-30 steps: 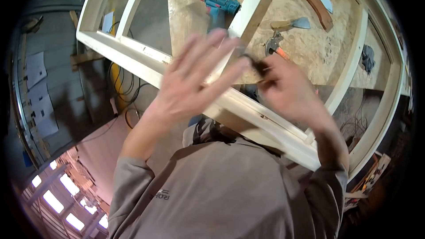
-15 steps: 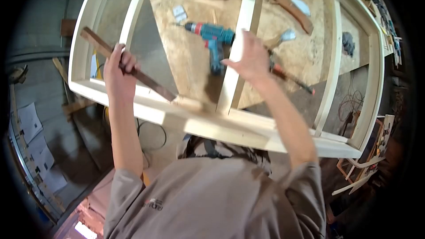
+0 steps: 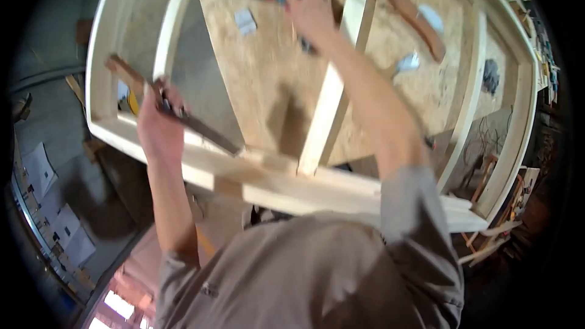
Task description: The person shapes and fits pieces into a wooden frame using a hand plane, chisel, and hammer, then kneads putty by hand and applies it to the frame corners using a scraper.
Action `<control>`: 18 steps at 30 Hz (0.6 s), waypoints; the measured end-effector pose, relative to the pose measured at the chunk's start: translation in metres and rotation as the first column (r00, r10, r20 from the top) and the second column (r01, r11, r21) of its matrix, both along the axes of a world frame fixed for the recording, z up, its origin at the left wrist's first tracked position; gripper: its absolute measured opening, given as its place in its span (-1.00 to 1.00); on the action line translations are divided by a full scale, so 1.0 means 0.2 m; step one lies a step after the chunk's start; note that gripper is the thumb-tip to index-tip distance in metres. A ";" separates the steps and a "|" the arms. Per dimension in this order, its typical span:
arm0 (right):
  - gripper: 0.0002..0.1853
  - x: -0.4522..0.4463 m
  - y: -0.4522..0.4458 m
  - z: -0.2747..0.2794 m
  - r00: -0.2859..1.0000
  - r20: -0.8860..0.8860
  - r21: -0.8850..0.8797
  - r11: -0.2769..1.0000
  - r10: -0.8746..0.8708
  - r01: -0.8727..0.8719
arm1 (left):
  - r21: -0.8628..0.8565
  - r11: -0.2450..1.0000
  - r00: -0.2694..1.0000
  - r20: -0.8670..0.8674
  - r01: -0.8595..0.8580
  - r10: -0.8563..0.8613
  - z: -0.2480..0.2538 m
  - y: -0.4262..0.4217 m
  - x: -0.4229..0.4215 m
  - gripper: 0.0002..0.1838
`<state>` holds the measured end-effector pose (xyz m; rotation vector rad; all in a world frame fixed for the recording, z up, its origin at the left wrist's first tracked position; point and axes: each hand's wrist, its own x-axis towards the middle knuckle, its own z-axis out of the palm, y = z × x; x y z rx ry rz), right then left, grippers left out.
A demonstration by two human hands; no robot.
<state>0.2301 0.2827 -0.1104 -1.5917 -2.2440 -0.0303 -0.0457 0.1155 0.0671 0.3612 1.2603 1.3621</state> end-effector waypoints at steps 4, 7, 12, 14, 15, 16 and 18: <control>-0.62 0.20 0.02 0.05 0.999 0.033 0.064 0.998 -0.021 0.019 | 0.180 0.960 0.963 0.128 0.214 -0.238 -0.20 0.17 0.01 -0.70; -0.77 0.61 -0.30 0.10 0.980 0.120 0.051 0.987 -0.159 0.154 | 0.202 0.910 0.791 0.450 0.361 -0.414 -0.37 0.26 0.10 -0.70; -0.53 1.35 -0.95 -0.05 0.911 0.305 -0.191 0.919 -0.279 0.346 | -0.016 0.849 0.800 0.347 0.527 -0.490 -0.58 0.22 0.47 -0.63; -0.58 1.42 -1.10 -0.06 0.885 0.365 -0.238 0.890 -0.290 0.390 | 0.039 0.801 0.728 0.391 0.598 -0.563 -0.69 0.16 0.55 -0.64; -0.59 1.41 -1.13 -0.03 0.864 0.390 -0.277 0.854 -0.319 0.440 | 0.012 0.805 0.725 0.425 0.594 -0.542 -0.70 0.14 0.59 -0.67; -0.60 1.41 -1.16 -0.01 0.841 0.414 -0.311 0.814 -0.348 0.490 | -0.012 0.807 0.721 0.456 0.591 -0.521 -0.70 0.11 0.63 -0.70; -0.58 1.44 -1.18 -0.03 0.808 0.482 -0.405 0.733 -0.337 0.547 | -0.039 0.796 0.712 0.475 0.605 -0.518 -0.71 0.08 0.66 -0.73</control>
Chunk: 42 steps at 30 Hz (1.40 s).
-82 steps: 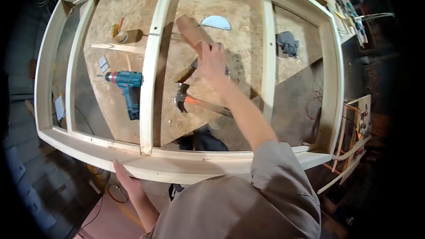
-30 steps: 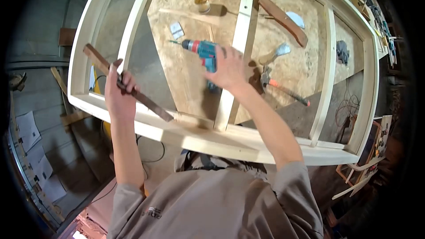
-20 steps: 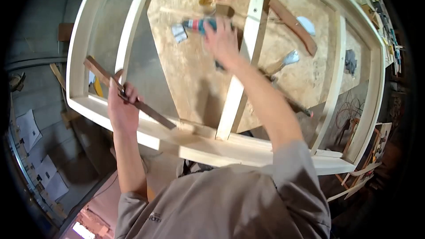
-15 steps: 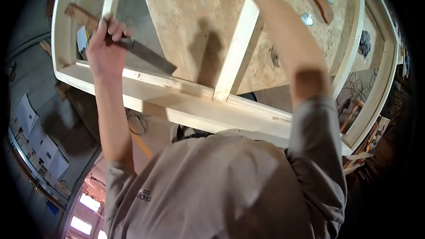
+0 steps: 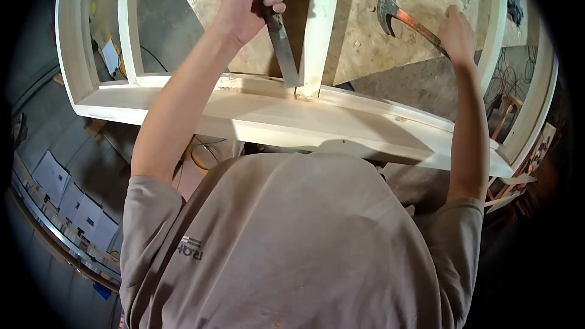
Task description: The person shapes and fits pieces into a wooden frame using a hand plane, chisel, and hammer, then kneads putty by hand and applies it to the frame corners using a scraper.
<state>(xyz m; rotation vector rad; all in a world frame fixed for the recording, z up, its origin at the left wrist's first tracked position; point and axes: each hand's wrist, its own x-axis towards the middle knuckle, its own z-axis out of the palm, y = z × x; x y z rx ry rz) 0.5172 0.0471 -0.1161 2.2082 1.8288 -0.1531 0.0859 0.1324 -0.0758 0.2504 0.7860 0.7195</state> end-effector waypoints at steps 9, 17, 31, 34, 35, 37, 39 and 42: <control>-0.51 0.03 -0.07 0.01 0.993 0.066 0.288 0.951 0.095 -0.110 | 0.205 0.962 0.982 0.014 0.181 -0.187 0.03 -0.03 0.04 -0.69; -0.67 -0.05 -0.04 0.05 0.999 -0.038 -0.119 0.992 0.027 -0.031 | 0.222 0.952 0.977 -0.071 0.210 -0.199 0.09 -0.08 0.09 -0.73; -0.74 -0.27 -0.22 0.12 0.935 -0.191 0.002 0.953 0.298 -0.303 | 0.351 0.922 0.986 -0.093 0.165 -0.141 0.15 -0.07 0.15 -0.68; -0.74 -0.26 -0.24 0.11 0.961 -0.267 -0.056 0.995 0.068 -0.086 | 0.364 0.914 0.979 -0.156 0.178 -0.128 0.19 -0.11 0.18 -0.64; -0.74 -0.26 -0.24 0.11 0.947 -0.315 -0.103 0.994 -0.063 0.031 | 0.367 0.912 0.975 -0.185 0.185 -0.123 0.21 -0.13 0.20 -0.63; -0.75 -0.25 -0.22 0.14 0.771 -0.597 -0.178 0.974 -0.221 0.141 | 0.391 0.903 0.977 -0.176 0.181 -0.120 0.23 -0.14 0.22 -0.61; -0.76 -0.31 -0.19 0.26 0.577 -0.743 -0.249 0.940 -0.340 0.232 | 0.388 0.907 0.981 -0.164 0.164 -0.108 0.21 -0.14 0.23 -0.61; -0.79 -0.49 -0.04 0.55 0.563 -0.796 -0.132 0.971 -0.223 0.199 | 0.399 0.901 0.972 -0.216 0.172 -0.090 0.20 -0.14 0.24 -0.64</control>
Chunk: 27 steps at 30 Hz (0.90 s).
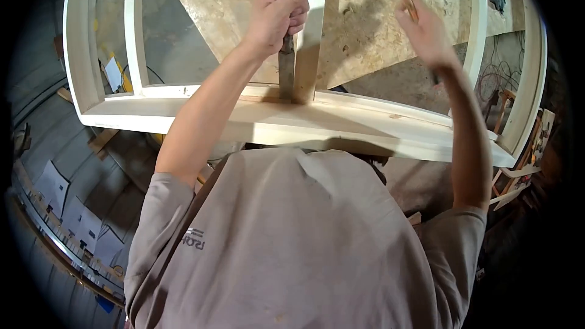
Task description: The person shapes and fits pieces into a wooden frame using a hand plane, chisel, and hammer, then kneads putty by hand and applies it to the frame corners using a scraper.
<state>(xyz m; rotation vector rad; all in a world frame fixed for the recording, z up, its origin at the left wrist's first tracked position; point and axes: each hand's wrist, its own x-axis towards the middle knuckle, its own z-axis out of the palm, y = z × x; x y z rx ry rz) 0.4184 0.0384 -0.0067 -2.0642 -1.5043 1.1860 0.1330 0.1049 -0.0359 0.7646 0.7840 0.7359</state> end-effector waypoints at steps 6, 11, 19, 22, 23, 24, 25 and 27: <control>-0.77 -0.03 0.34 0.10 0.984 -0.022 0.116 0.978 0.178 -0.174 | 0.002 1.000 0.999 -0.033 0.021 -0.021 0.00 0.00 0.02 -0.69; -0.76 0.08 0.48 0.11 0.901 -0.064 0.123 0.899 0.429 -0.419 | -0.047 0.998 0.998 -0.021 0.050 -0.051 -0.04 0.01 0.01 -0.82; -0.75 0.06 0.50 0.10 0.890 0.179 0.156 0.881 0.420 -0.447 | -0.030 0.999 0.998 -0.058 0.037 -0.039 0.01 -0.01 0.02 -0.74; -0.75 0.00 0.47 0.09 0.953 0.080 0.108 0.948 0.292 -0.300 | -0.020 1.000 0.998 -0.069 0.009 -0.010 0.01 -0.01 0.02 -0.74; -0.78 0.00 0.43 -0.02 0.832 0.262 0.355 0.753 0.489 -0.554 | -0.017 1.000 0.997 -0.072 0.004 -0.006 0.01 -0.01 0.03 -0.74; -0.78 0.04 0.45 -0.01 0.816 0.284 0.368 0.729 0.503 -0.577 | -0.016 1.000 0.997 -0.076 0.010 -0.011 0.01 0.01 0.02 -0.74; -0.78 0.08 0.48 -0.01 0.800 0.307 0.380 0.704 0.515 -0.599 | -0.025 0.999 0.997 -0.073 0.026 -0.028 -0.01 0.01 0.03 -0.74; -0.76 0.08 0.50 0.09 0.910 0.151 0.196 0.890 0.387 -0.411 | -0.035 0.999 0.997 -0.066 0.030 -0.032 -0.01 0.01 0.03 -0.74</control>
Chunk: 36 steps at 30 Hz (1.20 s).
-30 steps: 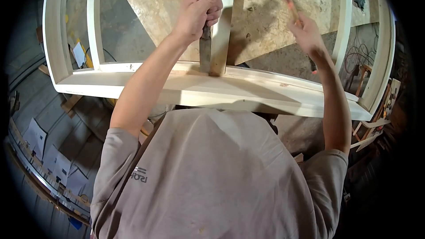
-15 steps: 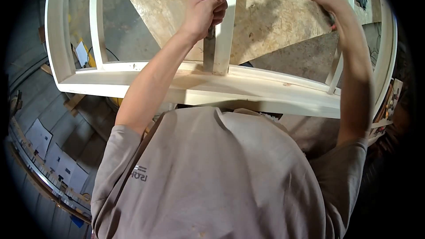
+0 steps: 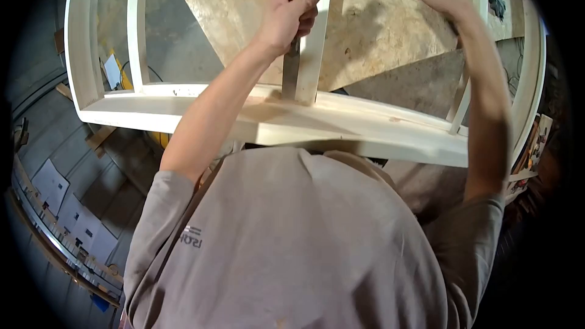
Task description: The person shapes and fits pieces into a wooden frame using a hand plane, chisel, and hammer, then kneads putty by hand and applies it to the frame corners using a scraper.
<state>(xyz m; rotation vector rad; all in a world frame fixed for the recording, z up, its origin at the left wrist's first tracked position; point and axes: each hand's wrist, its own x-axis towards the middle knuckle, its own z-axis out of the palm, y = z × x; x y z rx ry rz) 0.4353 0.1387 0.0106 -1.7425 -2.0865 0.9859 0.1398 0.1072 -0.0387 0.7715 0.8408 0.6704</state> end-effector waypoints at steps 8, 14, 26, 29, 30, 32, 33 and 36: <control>-0.81 -0.19 -0.20 -0.01 0.976 -0.073 -0.077 0.976 -0.207 0.202 | -0.080 0.977 0.980 0.005 -0.199 0.200 -0.02 0.04 -0.22 -0.65; -0.82 -0.26 -0.32 0.01 0.848 -0.206 -0.338 0.849 -0.489 0.407 | 0.118 0.993 0.990 -0.136 -0.020 0.036 -0.15 0.02 -0.06 -0.63; -0.81 -0.20 -0.42 -0.10 0.711 -0.270 -0.505 0.724 -0.649 0.469 | -0.053 0.973 0.972 -0.085 -0.224 0.219 0.02 0.07 -0.22 -0.65; -0.81 -0.21 -0.42 -0.09 0.729 -0.272 -0.510 0.737 -0.628 0.444 | -0.052 0.993 0.995 -0.023 -0.102 0.101 -0.01 0.08 -0.17 -0.78; -0.80 -0.22 -0.41 -0.09 0.743 -0.273 -0.503 0.749 -0.611 0.431 | -0.029 0.995 0.995 -0.011 -0.094 0.094 -0.03 0.07 -0.15 -0.79; -0.80 -0.21 -0.39 -0.10 0.813 -0.265 -0.419 0.821 -0.519 0.388 | -0.048 0.997 0.997 -0.041 -0.065 0.063 -0.06 0.07 -0.12 -0.79; -0.80 -0.20 -0.37 -0.11 0.844 -0.261 -0.371 0.855 -0.469 0.361 | -0.052 0.997 0.997 -0.057 -0.050 0.047 -0.06 0.07 -0.12 -0.78; -0.81 -0.18 -0.27 -0.12 0.922 -0.114 -0.178 0.920 -0.371 0.348 | -0.065 0.993 0.995 -0.018 -0.097 0.096 -0.07 0.07 -0.13 -0.78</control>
